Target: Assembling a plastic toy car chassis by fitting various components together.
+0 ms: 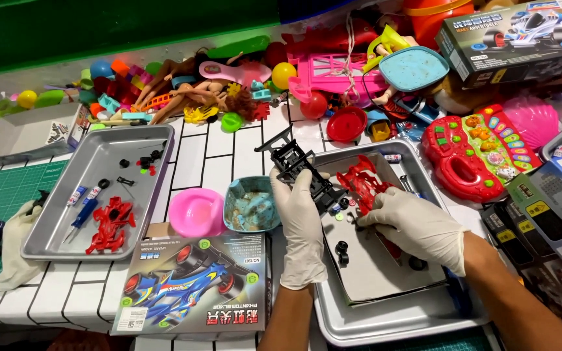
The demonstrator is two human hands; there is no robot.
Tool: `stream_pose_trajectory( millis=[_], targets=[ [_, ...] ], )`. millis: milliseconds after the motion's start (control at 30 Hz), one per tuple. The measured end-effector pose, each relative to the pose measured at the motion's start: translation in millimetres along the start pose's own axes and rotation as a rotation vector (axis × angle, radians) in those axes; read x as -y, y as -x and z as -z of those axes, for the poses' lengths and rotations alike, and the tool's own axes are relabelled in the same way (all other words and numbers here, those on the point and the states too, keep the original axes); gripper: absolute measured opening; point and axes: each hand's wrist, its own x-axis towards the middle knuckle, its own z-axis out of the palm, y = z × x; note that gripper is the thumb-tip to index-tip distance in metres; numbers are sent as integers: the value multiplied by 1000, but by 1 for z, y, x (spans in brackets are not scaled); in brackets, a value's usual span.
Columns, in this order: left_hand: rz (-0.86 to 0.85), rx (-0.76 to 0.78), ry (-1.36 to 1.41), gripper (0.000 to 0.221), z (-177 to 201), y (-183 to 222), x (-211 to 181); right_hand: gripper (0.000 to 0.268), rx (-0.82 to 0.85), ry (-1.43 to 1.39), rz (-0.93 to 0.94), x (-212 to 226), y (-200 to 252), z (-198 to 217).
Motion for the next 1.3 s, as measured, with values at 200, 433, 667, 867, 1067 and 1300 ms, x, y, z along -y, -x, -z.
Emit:
stream_pose_trajectory(
  millis=[200, 433, 667, 867, 1067, 1300],
  targets=[
    [-12, 5, 5, 33, -4, 4, -11, 7, 6, 55, -59, -12, 3, -2],
    [8, 22, 52, 30, -13, 10, -7, 6, 29, 50, -109, -2, 7, 7],
    [29, -43, 102, 59, -23, 17, -16, 6, 273, 45, -140, 19, 31, 36],
    [102, -68, 54, 64, -24, 18, -21, 5, 325, 131, -164, 13, 46, 10],
    [80, -45, -37, 57, -20, 21, -26, 7, 269, 228, -58, 1, 53, -10],
    [122, 46, -194, 84, -17, 9, -5, 15, 188, 51, -311, 14, 51, 22]
  ],
)
